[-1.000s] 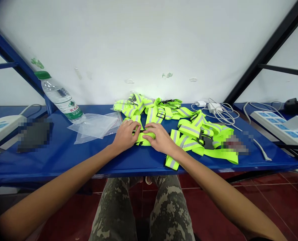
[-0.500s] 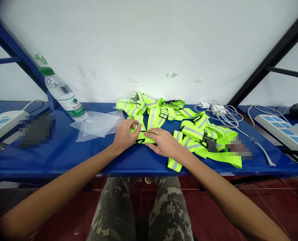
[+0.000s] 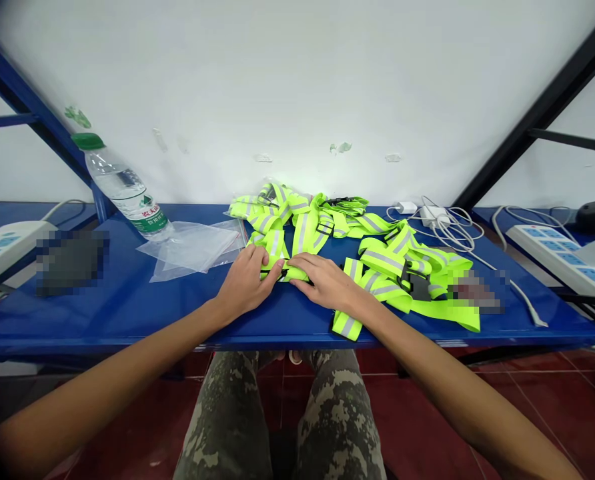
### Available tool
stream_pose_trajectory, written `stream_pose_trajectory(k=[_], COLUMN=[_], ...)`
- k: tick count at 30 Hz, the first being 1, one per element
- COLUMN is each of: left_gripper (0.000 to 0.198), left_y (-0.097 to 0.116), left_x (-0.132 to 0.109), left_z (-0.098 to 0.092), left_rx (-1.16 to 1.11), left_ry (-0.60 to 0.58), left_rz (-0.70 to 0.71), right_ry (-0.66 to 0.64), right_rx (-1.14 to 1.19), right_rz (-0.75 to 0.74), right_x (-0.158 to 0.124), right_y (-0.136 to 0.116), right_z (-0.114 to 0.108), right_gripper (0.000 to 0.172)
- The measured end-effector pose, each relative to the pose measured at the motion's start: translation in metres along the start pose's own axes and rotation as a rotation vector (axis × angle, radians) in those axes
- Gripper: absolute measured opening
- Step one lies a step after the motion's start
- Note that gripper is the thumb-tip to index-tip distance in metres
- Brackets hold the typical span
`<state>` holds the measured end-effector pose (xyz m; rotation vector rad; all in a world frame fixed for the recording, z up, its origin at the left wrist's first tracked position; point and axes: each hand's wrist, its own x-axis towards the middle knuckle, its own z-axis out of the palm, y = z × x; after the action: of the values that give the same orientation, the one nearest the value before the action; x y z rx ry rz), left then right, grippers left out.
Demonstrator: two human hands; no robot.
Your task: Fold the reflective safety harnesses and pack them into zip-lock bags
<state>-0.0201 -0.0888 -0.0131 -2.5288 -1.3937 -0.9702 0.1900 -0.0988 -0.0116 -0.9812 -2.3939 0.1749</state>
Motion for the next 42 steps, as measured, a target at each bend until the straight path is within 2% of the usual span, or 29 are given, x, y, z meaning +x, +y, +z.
stream_pose_trajectory(k=[7, 15, 22, 29, 33, 35, 39, 42], left_gripper=[0.033, 0.034, 0.052, 0.062, 0.046, 0.035, 0.023, 0.02], left_y=[0.004, 0.002, -0.003, -0.003, -0.001, 0.001, 0.003, 0.001], left_x=[-0.001, 0.003, 0.017, 0.023, 0.023, 0.023, 0.026, 0.03], left_z=[-0.006, -0.008, -0.004, 0.001, 0.001, 0.002, 0.006, 0.008], left_rx=[-0.097, -0.158, -0.013, 0.184, 0.207, 0.162, 0.109, 0.114], left_ry=[-0.038, -0.01, -0.067, -0.154, -0.198, -0.156, 0.002, -0.022], left_rz=[-0.034, -0.061, -0.123, -0.192, -0.18, -0.168, -0.022, -0.029], right_ry=[0.046, 0.074, 0.081, 0.225, 0.242, 0.243, 0.243, 0.231], right_rx=[0.162, 0.25, 0.221, 0.152, 0.05, -0.003, -0.047, -0.035], right_rz=[0.068, 0.15, 0.245, 0.153, 0.125, 0.092, 0.033, -0.021], right_x=[-0.001, 0.003, 0.007, 0.011, 0.012, 0.013, 0.014, 0.012], right_y=[-0.001, -0.012, -0.012, -0.004, -0.001, 0.0, 0.002, 0.001], right_z=[-0.003, -0.003, 0.008, 0.015, 0.013, 0.012, 0.012, 0.011], right_gripper=[0.03, 0.033, 0.041, 0.037, 0.036, 0.034, 0.031, 0.029])
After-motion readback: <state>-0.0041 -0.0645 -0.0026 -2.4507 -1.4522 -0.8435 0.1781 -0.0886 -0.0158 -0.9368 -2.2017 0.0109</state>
